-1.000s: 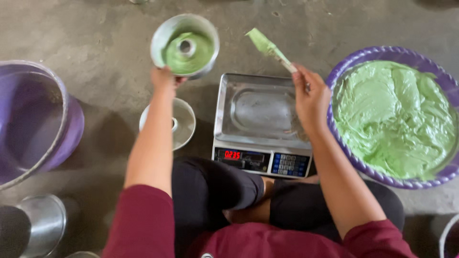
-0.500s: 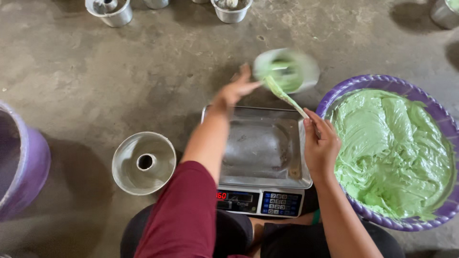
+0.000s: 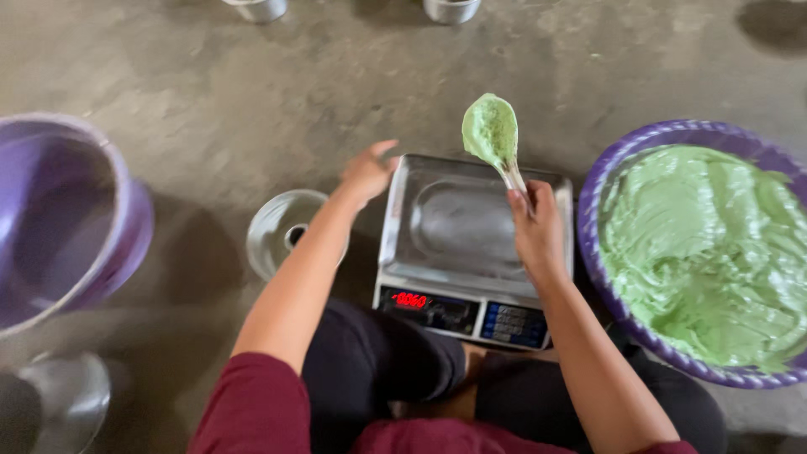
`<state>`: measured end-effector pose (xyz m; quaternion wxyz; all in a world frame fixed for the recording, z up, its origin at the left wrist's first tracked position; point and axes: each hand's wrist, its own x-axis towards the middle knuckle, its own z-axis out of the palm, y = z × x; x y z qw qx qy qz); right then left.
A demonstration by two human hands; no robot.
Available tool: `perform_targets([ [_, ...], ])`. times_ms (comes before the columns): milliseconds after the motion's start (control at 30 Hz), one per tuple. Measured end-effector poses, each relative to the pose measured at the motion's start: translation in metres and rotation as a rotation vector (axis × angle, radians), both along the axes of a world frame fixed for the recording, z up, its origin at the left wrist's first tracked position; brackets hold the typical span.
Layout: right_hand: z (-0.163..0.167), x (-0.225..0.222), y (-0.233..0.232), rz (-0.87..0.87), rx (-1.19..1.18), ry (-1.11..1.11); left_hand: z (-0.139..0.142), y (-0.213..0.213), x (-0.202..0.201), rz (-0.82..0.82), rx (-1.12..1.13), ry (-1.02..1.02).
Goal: The person scoops a green batter from a large bowl and fills metal ring molds placed on a digital scale. They repeatedly weigh the molds, add batter, and smooth the surface before moving filled molds aside.
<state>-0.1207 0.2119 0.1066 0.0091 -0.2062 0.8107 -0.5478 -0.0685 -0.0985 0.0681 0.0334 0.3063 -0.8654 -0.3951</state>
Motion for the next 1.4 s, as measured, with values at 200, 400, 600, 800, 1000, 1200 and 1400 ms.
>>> perform_targets([
  [200,-0.02,0.048,-0.067,0.151,-0.121,-0.335,-0.011,-0.092,0.204,0.665,-0.334,-0.344],
  [400,-0.013,0.09,-0.094,0.287,-0.209,-0.371,-0.038,-0.076,0.265,0.71,0.802,0.082],
  [600,-0.008,0.106,-0.084,0.261,-0.224,-0.375,-0.002,-0.044,0.246,0.873,0.442,0.432],
  [800,0.02,0.09,-0.034,0.035,-0.308,-0.269,0.023,0.025,0.191,0.509,0.828,0.83],
  [1000,0.005,0.049,0.054,-0.165,-0.503,-0.336,-0.013,0.154,0.116,0.427,1.177,0.474],
  [1200,-0.028,0.014,0.194,-0.345,-0.12,-0.002,-0.038,0.215,0.092,0.357,1.45,0.205],
  [1400,-0.031,-0.036,0.349,-0.661,1.447,0.129,-0.045,0.214,0.108,0.226,1.48,0.14],
])
